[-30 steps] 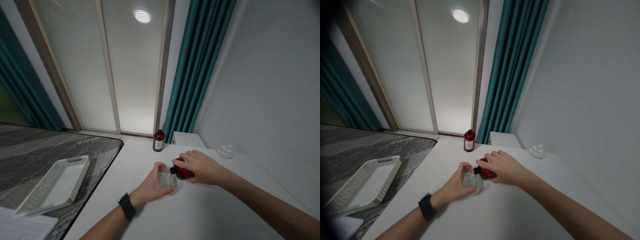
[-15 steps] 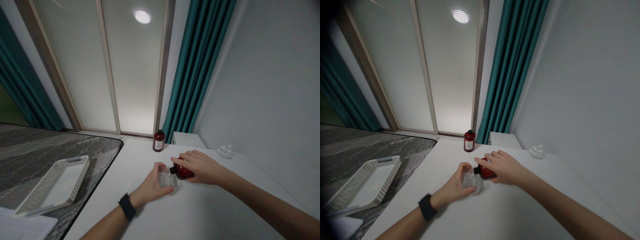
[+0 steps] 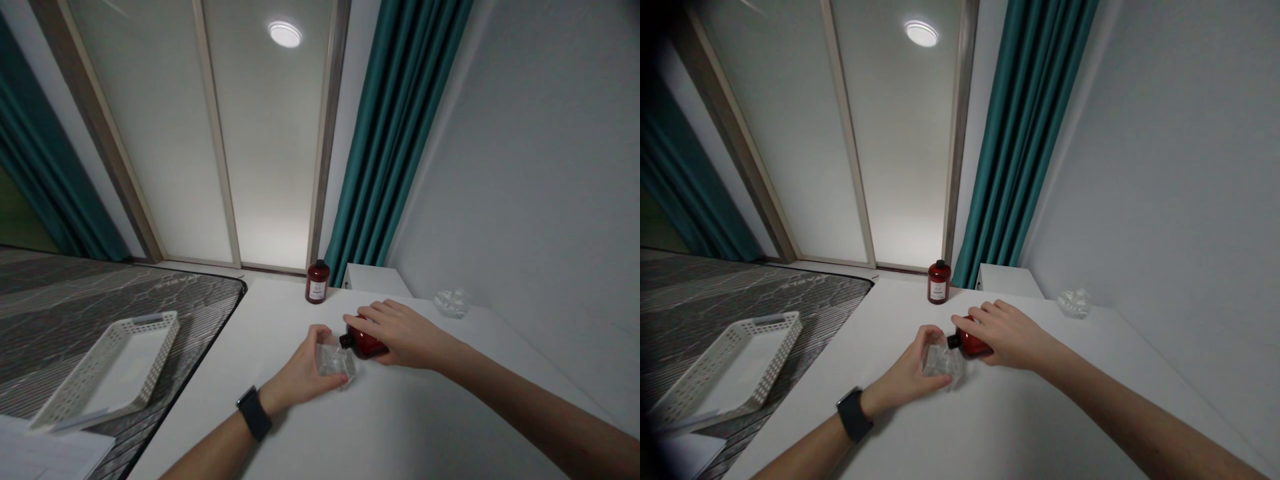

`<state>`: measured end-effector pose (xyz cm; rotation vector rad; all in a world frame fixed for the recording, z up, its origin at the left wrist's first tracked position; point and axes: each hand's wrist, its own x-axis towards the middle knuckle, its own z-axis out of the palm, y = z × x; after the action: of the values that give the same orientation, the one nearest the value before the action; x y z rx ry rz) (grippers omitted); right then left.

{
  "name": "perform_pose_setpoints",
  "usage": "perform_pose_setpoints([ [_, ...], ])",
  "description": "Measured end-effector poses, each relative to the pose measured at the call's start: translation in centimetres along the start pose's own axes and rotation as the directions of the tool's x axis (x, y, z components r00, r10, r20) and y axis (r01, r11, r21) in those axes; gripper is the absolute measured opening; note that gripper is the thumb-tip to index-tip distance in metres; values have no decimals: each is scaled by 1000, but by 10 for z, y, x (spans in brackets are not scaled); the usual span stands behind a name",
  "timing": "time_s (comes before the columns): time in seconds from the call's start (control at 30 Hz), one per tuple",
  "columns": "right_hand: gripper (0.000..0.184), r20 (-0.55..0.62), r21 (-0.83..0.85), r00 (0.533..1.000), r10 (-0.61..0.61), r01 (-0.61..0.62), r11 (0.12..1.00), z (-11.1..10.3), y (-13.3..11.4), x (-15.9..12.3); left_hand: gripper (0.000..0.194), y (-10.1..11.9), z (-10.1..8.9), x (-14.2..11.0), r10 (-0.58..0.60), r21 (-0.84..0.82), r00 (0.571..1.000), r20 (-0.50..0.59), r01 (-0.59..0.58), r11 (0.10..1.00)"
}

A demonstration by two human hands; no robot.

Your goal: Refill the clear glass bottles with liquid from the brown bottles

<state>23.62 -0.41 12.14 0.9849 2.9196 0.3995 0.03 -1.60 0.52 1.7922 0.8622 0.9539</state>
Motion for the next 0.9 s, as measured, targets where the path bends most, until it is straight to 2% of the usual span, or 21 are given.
perform_pose_setpoints([
  [0.9, 69, 1, -39, 1000, -25, 25, 999, -4, 0, 2, 64, 4, 0, 0, -15, 30, 1000, -16, 15, 999],
])
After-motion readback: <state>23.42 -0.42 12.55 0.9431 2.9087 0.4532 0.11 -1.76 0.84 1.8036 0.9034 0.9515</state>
